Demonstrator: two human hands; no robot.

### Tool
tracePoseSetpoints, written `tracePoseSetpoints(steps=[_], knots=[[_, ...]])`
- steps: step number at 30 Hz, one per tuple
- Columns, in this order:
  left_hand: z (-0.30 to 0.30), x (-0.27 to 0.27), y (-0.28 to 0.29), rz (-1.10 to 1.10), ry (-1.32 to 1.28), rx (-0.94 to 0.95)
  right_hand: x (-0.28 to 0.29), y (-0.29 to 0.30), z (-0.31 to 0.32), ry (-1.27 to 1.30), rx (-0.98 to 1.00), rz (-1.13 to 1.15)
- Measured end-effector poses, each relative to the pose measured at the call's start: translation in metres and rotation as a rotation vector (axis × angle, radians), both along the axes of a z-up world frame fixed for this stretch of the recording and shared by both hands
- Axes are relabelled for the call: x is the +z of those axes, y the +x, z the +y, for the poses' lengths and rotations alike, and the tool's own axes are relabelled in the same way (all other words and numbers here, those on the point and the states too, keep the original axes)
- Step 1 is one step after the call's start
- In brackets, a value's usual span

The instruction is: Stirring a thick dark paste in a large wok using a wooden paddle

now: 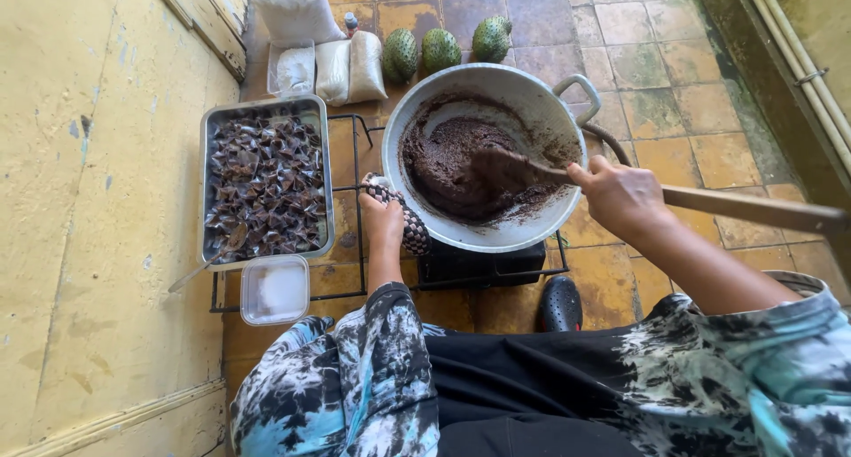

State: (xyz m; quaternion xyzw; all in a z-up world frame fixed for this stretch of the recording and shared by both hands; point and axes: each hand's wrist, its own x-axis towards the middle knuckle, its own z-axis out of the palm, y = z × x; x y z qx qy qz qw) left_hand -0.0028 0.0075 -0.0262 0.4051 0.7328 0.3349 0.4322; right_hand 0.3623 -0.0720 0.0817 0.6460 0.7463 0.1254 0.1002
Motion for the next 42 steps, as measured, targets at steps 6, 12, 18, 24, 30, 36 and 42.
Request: tracePoseSetpoints(steps=[6, 12, 18, 24, 30, 36, 42], knots=[[-0.003, 0.009, 0.003, 0.025, -0.034, -0.002, 0.070, -0.012, -0.005, -0.064, -0.195, 0.012], [0.001, 0.001, 0.002, 0.047, -0.026, 0.008, -0.003, 0.052, 0.031, 0.087, -0.184, -0.049], [0.005, -0.018, 0.001, 0.043, -0.004, -0.005, -0.014, 0.055, 0.034, -0.136, -0.221, -0.168], [0.006, 0.024, 0.000, -0.047, -0.135, -0.019, 0.065, -0.006, 0.024, -0.623, -0.467, -0.059], [0.002, -0.007, 0.001, 0.026, -0.058, -0.087, -0.007, -0.004, 0.006, -0.649, -0.364, 0.117], [-0.006, 0.030, 0.006, 0.005, -0.024, -0.060, -0.058, -0.054, 0.003, -0.617, -0.412, 0.480], [0.005, -0.008, 0.007, 0.035, -0.001, -0.049, -0.141, -0.111, 0.025, -0.580, -0.529, 0.776]])
